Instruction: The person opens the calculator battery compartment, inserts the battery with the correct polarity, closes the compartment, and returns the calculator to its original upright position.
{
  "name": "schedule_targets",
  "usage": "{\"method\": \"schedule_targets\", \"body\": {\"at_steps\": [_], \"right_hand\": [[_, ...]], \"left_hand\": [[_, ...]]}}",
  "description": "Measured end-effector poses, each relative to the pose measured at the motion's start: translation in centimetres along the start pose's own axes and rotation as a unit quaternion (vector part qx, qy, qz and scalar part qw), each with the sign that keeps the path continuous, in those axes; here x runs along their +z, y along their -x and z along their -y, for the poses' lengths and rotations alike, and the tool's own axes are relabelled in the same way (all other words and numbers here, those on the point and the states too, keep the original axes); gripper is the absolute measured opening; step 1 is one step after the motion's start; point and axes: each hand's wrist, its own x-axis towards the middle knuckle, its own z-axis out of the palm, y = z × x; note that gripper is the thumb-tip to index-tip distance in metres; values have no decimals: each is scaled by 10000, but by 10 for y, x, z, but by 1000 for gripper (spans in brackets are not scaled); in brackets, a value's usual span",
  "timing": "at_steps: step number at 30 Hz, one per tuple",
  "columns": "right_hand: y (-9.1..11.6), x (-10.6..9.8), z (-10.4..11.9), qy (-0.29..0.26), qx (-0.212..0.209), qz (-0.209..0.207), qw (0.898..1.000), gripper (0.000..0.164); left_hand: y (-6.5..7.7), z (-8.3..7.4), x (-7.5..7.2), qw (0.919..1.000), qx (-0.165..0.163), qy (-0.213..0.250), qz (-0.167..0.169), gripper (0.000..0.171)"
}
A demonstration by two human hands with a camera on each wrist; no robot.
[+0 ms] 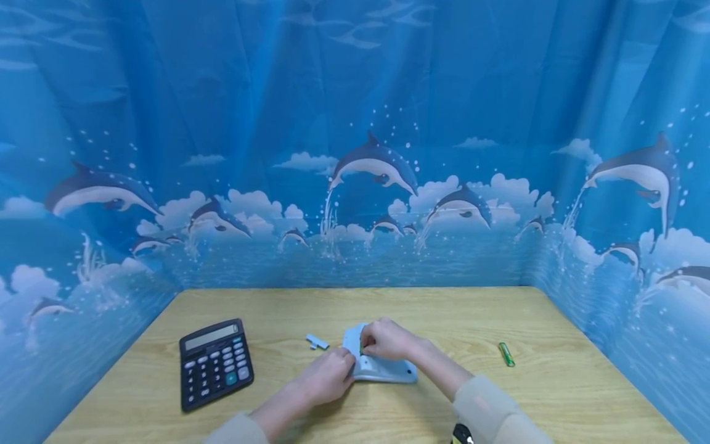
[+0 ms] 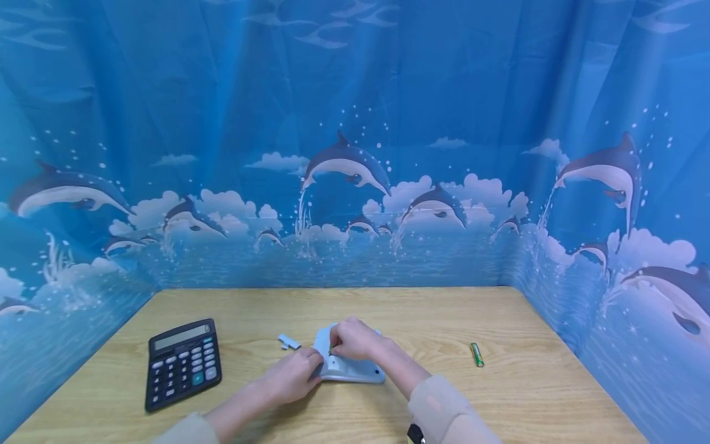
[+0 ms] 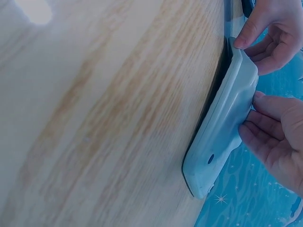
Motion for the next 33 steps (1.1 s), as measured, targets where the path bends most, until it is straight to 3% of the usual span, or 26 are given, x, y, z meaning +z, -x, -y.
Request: {"method": "schedule_targets", "body": {"at_steps": [13, 23, 33], "right_hand": [[-1, 1, -2, 122, 41, -28, 9999, 4], [-1, 1, 0, 61, 131, 59, 9999, 4], [-2, 0, 1, -152, 299, 110, 9994, 4]], "left_hand": [[0, 0, 0, 10000, 26, -24, -61, 18], [-1, -1, 1, 9998, -136, 27, 146, 20], [1, 1, 1, 9997, 123, 84, -170, 17]]}}
